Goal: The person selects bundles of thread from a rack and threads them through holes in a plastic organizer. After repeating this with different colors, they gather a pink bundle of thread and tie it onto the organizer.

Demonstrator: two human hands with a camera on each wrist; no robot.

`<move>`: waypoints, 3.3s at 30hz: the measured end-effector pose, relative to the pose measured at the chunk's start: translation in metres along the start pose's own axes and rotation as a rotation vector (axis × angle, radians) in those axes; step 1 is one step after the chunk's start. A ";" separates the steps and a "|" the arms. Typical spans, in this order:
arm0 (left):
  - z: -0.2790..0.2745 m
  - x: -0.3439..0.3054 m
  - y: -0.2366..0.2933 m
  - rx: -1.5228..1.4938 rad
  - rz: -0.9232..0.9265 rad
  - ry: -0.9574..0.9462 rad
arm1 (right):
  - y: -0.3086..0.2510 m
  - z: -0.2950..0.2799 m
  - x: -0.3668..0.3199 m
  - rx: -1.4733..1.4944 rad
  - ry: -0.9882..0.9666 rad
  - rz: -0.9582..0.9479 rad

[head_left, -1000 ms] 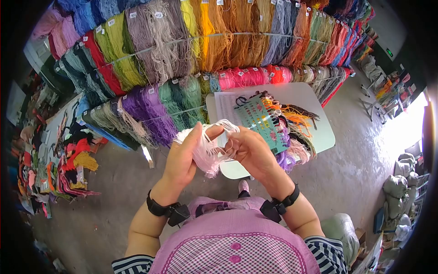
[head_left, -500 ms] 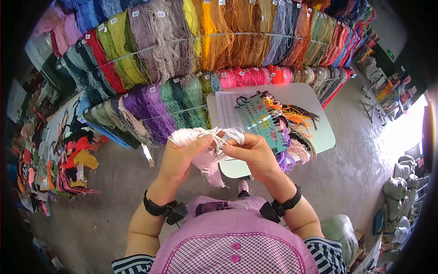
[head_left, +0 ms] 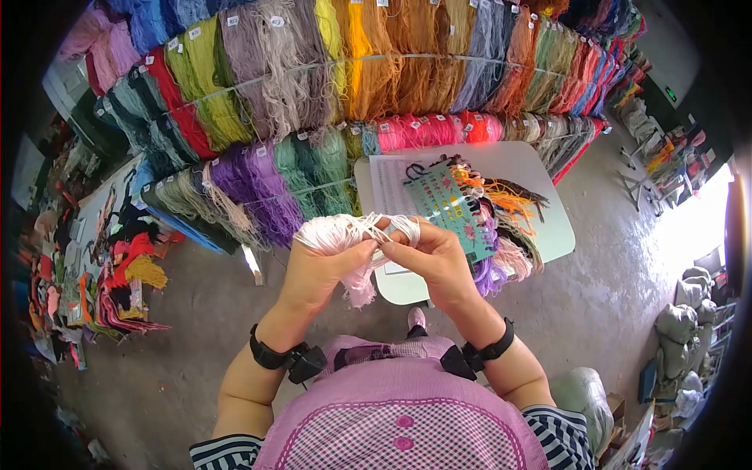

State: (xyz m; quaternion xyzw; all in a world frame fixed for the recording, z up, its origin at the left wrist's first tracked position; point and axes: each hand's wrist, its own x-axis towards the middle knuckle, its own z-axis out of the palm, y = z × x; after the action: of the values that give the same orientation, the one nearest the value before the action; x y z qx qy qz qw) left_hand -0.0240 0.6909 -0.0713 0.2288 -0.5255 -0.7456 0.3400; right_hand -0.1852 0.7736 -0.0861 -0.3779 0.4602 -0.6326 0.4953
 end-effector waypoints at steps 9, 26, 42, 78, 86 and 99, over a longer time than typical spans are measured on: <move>0.000 0.002 0.005 -0.068 -0.066 0.029 | 0.005 0.000 0.006 -0.196 0.048 -0.173; 0.000 0.007 0.004 -0.339 -0.140 0.047 | 0.004 0.000 0.013 0.407 -0.083 0.177; -0.001 0.005 0.002 -0.302 -0.172 0.058 | 0.006 0.000 0.011 0.120 -0.127 0.120; -0.009 0.003 0.003 0.022 -0.039 0.063 | 0.012 -0.002 0.016 0.222 -0.034 0.014; -0.002 0.001 -0.003 -0.240 -0.115 0.075 | 0.006 -0.005 0.018 0.323 -0.019 0.181; -0.005 0.001 -0.007 -0.009 -0.015 0.029 | -0.001 0.003 0.011 0.354 -0.031 0.073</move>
State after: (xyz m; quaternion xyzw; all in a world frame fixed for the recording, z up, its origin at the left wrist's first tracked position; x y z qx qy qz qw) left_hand -0.0224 0.6885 -0.0793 0.2421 -0.5155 -0.7469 0.3431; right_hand -0.1852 0.7624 -0.0837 -0.2776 0.3475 -0.6796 0.5834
